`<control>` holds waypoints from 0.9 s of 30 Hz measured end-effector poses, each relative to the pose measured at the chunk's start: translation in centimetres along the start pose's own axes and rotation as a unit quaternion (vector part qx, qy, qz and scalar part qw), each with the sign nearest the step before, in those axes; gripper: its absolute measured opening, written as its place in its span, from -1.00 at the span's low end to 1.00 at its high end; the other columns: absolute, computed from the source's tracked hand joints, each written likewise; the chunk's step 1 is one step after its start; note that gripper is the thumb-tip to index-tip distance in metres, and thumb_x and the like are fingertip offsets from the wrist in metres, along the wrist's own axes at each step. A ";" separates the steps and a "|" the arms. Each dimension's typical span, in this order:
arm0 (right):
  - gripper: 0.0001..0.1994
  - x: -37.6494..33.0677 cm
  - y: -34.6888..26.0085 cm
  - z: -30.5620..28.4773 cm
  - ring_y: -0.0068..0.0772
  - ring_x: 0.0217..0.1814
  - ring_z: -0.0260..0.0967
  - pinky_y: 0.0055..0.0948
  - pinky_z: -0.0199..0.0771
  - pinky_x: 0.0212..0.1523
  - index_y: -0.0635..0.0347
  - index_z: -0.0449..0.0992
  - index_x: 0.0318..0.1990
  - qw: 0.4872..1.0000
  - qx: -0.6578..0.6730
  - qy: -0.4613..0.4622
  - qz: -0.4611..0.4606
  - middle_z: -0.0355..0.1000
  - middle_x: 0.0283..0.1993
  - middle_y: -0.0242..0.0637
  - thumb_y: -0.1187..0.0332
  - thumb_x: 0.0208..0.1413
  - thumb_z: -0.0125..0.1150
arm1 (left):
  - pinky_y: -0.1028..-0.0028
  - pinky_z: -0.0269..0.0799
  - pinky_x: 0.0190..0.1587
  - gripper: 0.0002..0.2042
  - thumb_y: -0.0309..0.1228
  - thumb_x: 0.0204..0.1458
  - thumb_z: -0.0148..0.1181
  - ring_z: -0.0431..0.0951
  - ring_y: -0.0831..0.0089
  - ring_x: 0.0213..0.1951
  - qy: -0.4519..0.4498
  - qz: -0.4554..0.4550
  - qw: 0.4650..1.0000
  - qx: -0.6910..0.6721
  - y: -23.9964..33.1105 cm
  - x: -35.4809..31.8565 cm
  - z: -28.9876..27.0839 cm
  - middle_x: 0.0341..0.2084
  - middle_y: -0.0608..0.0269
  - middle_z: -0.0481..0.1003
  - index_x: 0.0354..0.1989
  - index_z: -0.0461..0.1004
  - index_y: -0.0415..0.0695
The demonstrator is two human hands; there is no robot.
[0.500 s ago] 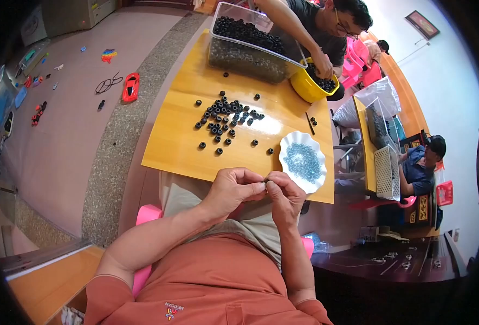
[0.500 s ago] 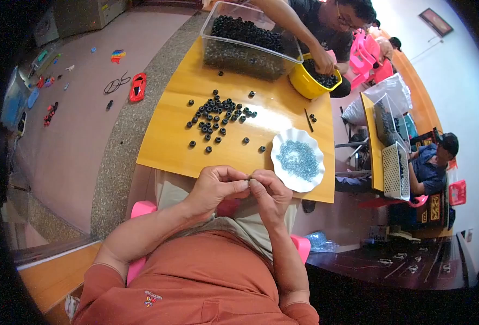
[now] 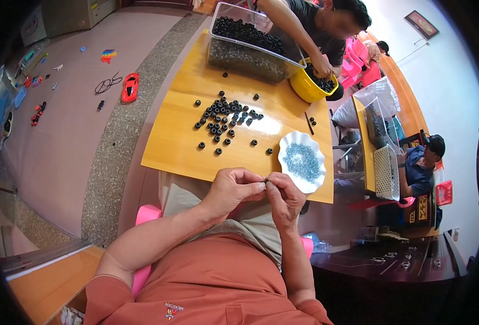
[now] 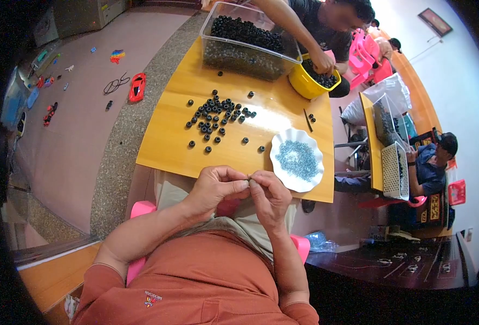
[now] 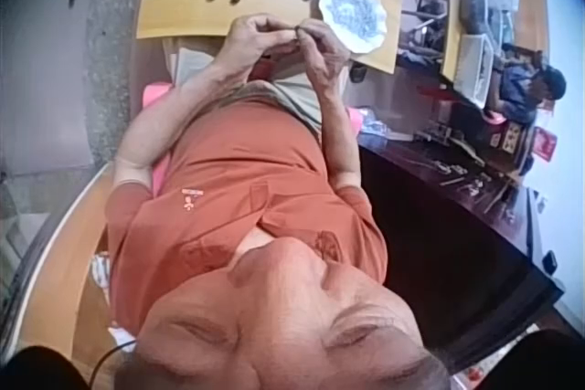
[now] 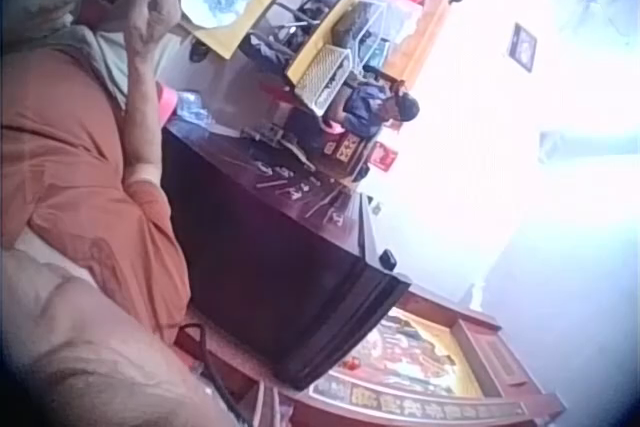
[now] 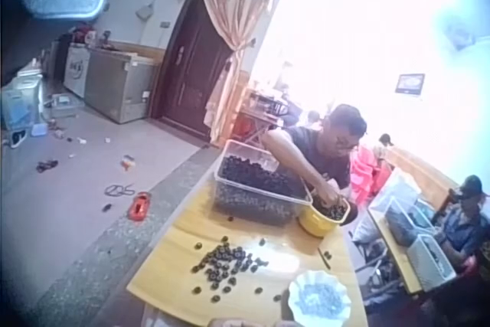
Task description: The recorder is manual assembling small black plastic components with tiny white pins/beads.
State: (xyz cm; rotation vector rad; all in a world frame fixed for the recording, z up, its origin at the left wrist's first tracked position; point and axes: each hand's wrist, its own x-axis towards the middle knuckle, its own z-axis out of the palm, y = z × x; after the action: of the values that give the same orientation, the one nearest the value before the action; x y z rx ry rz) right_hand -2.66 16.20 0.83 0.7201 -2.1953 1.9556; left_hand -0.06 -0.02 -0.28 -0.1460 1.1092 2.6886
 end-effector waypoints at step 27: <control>-0.86 0.5 -0.1 -1.3 -0.45 -0.32 0.42 -0.59 0.41 -0.36 0.33 0.48 -0.25 0.989 -0.096 -0.040 -0.104 0.47 -0.26 -0.16 0.65 0.02 0.25 | 0.55 0.57 -0.25 -0.89 -0.55 0.01 0.29 0.58 0.54 -0.37 -0.021 0.003 0.999 0.033 0.1 0.0 0.2 -0.40 0.24 0.57 -0.29 0.55 -0.26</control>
State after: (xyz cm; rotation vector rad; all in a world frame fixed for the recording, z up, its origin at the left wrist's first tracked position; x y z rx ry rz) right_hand -3.37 17.30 1.37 0.9679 -2.2124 1.6171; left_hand -0.06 0.00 -0.05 -0.0741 1.1860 2.6445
